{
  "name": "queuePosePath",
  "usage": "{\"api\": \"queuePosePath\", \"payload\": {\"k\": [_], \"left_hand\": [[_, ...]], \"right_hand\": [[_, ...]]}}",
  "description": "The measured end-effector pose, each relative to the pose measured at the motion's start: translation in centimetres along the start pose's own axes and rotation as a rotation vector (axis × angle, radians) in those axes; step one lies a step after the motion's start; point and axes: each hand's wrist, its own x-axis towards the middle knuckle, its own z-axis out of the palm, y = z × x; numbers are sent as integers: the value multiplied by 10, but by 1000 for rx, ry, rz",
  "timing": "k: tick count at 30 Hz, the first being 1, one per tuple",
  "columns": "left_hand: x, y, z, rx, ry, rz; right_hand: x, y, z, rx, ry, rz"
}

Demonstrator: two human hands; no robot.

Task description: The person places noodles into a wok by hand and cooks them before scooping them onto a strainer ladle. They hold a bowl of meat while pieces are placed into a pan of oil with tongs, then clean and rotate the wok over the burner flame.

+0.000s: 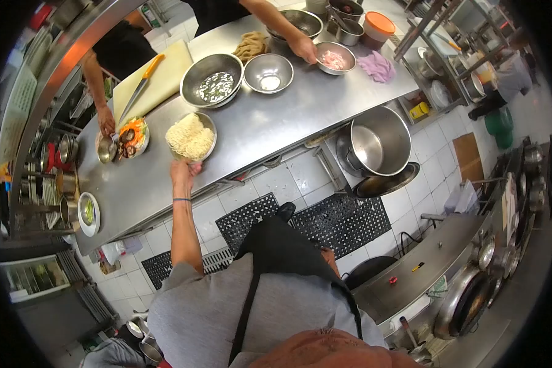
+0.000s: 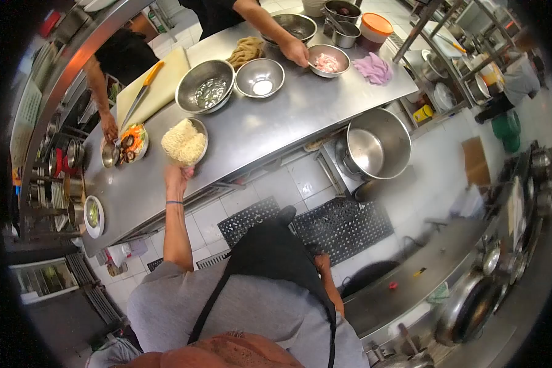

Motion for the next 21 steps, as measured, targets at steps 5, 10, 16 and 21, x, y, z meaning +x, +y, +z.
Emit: {"api": "queuePosePath", "payload": {"k": [5, 10, 16, 21], "left_hand": [[-31, -14, 84, 228, -148, -75], [-61, -42, 191, 306, -640, -145], [-162, -97, 296, 496, -1147, -180], [-255, -141, 310, 662, -1490, -256]], "right_hand": [[-26, -103, -51, 185, 138, 53], [-53, -204, -128, 478, 524, -251], [-197, -333, -253, 183, 996, -483], [-246, -311, -251, -88, 1218, -311]]}}
